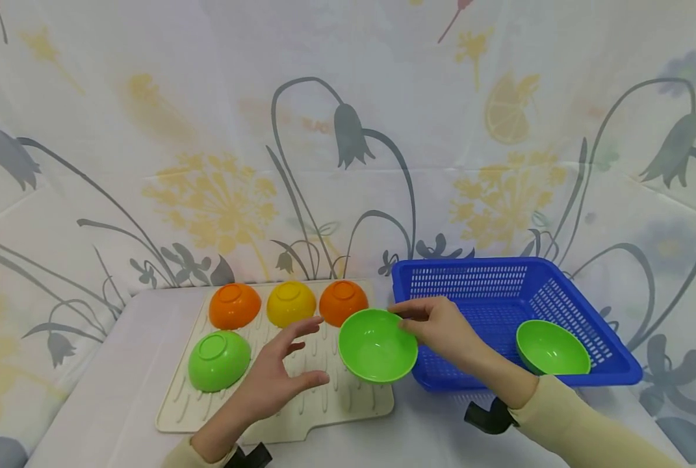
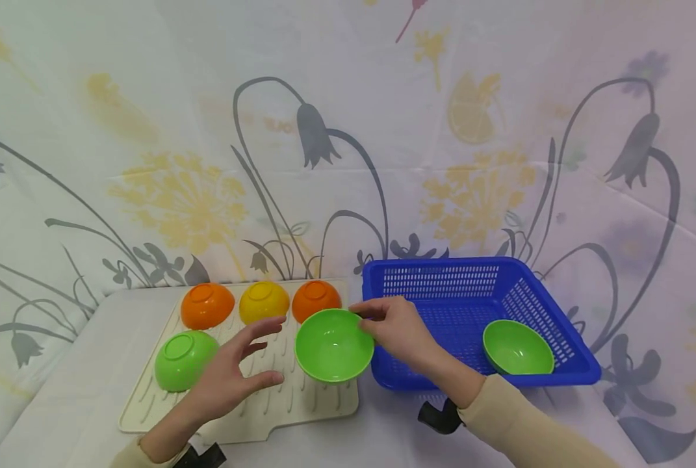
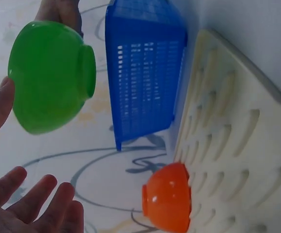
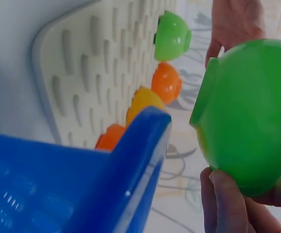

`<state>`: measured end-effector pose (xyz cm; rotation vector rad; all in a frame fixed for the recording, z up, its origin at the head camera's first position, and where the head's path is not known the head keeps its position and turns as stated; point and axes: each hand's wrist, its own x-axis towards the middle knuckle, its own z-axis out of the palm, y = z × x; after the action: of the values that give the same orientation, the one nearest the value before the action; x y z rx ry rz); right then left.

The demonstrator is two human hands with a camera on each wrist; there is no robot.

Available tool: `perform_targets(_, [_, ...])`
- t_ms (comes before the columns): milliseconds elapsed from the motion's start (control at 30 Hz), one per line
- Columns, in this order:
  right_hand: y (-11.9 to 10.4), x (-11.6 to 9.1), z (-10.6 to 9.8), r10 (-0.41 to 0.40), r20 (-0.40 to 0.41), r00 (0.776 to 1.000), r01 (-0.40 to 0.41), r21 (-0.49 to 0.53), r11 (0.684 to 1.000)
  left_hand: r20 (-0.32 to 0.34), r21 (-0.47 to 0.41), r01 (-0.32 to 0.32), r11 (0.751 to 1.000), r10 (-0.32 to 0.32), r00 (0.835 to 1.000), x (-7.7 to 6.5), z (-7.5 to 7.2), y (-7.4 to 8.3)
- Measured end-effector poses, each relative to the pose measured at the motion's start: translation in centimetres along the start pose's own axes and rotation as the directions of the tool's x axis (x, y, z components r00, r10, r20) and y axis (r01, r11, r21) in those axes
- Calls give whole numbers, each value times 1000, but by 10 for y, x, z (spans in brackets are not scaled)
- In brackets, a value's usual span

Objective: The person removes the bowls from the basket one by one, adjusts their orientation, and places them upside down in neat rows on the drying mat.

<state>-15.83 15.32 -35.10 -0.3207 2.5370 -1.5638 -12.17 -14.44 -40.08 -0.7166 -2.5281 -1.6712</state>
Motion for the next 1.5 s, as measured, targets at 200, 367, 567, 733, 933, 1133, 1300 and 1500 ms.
perform_targets(200, [-1, 0, 13, 7, -18, 1000, -7, 12, 1000, 76, -81, -7, 997, 13, 997, 7, 19, 3])
perform_targets(367, [-1, 0, 20, 19, -33, 999, -17, 40, 999, 79, -81, -9, 997, 15, 997, 9, 28, 5])
perform_targets(567, [0, 1, 26, -6, -53, 999, 9, 67, 998, 28, -91, -8, 996, 11, 1000, 9, 29, 5])
perform_targets(733, [-1, -3, 30, -69, -66, 995, 73, 65, 995, 13, -68, -46, 997, 47, 999, 10, 25, 4])
perform_targets(933, [3, -8, 35, -141, -74, 987, 145, 45, 988, -2, -47, -57, 997, 57, 998, 11, 20, 1])
perform_targets(1133, [6, -11, 38, -183, -83, 980, 186, 23, 982, 8, -62, -31, 998, 32, 999, 10, 17, -4])
perform_targets(1300, [7, -15, 38, -192, -80, 978, 197, 63, 978, 43, -75, 2, 997, 1, 999, 9, 15, -8])
perform_targets(1500, [8, -17, 40, -252, -98, 963, 260, 76, 963, 48, -82, 1, 997, 3, 999, 9, 15, -10])
